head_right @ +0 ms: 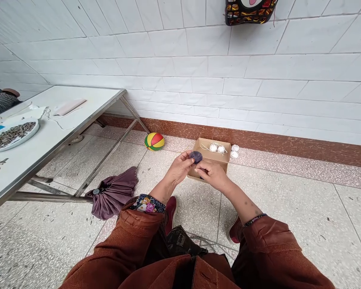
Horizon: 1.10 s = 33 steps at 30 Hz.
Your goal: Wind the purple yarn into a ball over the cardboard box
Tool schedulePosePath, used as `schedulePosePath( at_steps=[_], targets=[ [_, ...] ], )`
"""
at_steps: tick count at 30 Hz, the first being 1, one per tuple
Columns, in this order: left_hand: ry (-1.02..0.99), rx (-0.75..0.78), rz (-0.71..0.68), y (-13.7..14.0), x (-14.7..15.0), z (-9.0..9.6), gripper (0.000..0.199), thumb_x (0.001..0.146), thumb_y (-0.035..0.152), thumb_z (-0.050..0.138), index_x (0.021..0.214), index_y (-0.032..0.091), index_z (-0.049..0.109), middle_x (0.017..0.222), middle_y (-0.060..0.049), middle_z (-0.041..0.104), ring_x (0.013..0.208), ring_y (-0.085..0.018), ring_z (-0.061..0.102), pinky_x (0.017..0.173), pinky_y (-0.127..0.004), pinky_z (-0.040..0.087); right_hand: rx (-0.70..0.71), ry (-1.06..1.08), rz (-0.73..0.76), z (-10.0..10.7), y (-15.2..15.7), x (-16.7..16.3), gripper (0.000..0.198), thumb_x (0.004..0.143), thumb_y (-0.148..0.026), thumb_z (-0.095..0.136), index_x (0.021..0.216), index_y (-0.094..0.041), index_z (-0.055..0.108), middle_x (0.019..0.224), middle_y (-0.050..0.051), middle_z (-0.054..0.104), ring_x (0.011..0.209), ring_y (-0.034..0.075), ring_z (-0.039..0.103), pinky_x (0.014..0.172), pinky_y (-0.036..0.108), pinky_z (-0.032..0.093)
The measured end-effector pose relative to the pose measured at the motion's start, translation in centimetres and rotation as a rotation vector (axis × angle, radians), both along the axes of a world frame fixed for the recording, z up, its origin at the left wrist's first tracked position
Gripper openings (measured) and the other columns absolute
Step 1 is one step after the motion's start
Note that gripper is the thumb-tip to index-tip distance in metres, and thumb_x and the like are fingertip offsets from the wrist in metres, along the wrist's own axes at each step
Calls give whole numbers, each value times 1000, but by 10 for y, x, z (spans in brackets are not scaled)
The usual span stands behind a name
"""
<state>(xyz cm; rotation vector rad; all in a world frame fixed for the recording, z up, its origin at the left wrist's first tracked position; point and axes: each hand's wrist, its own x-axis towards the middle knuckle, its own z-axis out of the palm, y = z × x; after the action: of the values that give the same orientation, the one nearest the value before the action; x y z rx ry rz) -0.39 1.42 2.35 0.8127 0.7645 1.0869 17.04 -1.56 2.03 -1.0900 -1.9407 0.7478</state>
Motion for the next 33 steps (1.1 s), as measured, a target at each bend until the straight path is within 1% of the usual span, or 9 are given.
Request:
schedulePosePath(
  at_steps=[2, 5, 11, 16, 20, 24, 27, 30, 33],
  targets=[
    [79, 6, -30, -1, 0, -1, 41, 62, 20, 84, 101, 17, 71, 100, -3, 70, 95, -14, 62, 96, -32, 45, 55, 0, -5, 2, 1, 3, 19, 97, -35, 60, 87, -25, 72, 80, 3, 67, 73, 19, 62, 69, 32, 49],
    [153, 27, -101, -4, 0, -2, 41, 62, 18, 83, 101, 17, 72, 99, -3, 70, 93, -15, 62, 95, -33, 45, 111, 15, -73, 4, 4, 9, 19, 97, -37, 61, 88, -26, 74, 83, 5, 68, 77, 21, 63, 73, 35, 52],
    [194, 54, -275, -9, -2, 1, 35, 71, 26, 82, 102, 16, 69, 103, -5, 67, 93, -15, 62, 88, -32, 49, 147, 21, -162, 1, 11, 15, 19, 98, -35, 60, 86, -27, 72, 85, 5, 70, 83, 24, 64, 78, 38, 53],
    [90, -32, -330, -16, 0, 4, 41, 77, 34, 82, 112, 19, 65, 115, -7, 64, 99, -19, 67, 84, -35, 54, 114, 35, -204, 0, 12, 12, 18, 97, -35, 61, 83, -26, 69, 84, 5, 70, 81, 23, 64, 77, 38, 52],
    [40, -46, -258, -17, 2, 1, 39, 77, 32, 82, 110, 18, 67, 111, -7, 66, 94, -16, 67, 81, -29, 51, 96, 80, -217, 4, 12, 13, 19, 94, -38, 64, 81, -25, 67, 79, 4, 66, 75, 21, 61, 73, 36, 50],
    [45, -47, -232, -16, 1, -1, 35, 76, 29, 81, 108, 18, 69, 111, -6, 66, 93, -14, 64, 79, -28, 50, -24, 198, -268, 6, 13, 18, 22, 90, -43, 69, 81, -24, 64, 73, 1, 61, 64, 17, 53, 63, 32, 46],
    [0, -59, -306, -18, 0, 1, 48, 77, 27, 81, 122, 24, 65, 109, -4, 66, 89, -14, 66, 77, -28, 52, -111, 284, -292, 5, 15, 17, 23, 89, -45, 69, 82, -24, 63, 70, -1, 58, 61, 16, 50, 59, 30, 44],
    [-67, -46, -348, -21, -1, 5, 64, 80, 28, 80, 139, 32, 55, 108, -3, 67, 85, -14, 68, 76, -28, 53, -149, 336, -285, -1, 17, 11, 25, 89, -48, 67, 84, -24, 61, 72, -1, 59, 64, 16, 53, 61, 29, 46],
    [-108, -30, -344, -22, -1, 8, 63, 81, 33, 80, 140, 32, 57, 115, -6, 68, 86, -15, 70, 78, -30, 54, -153, 324, -284, -8, 17, 4, 26, 93, -49, 60, 86, -24, 59, 77, 0, 61, 69, 18, 57, 65, 31, 47]
  ],
)
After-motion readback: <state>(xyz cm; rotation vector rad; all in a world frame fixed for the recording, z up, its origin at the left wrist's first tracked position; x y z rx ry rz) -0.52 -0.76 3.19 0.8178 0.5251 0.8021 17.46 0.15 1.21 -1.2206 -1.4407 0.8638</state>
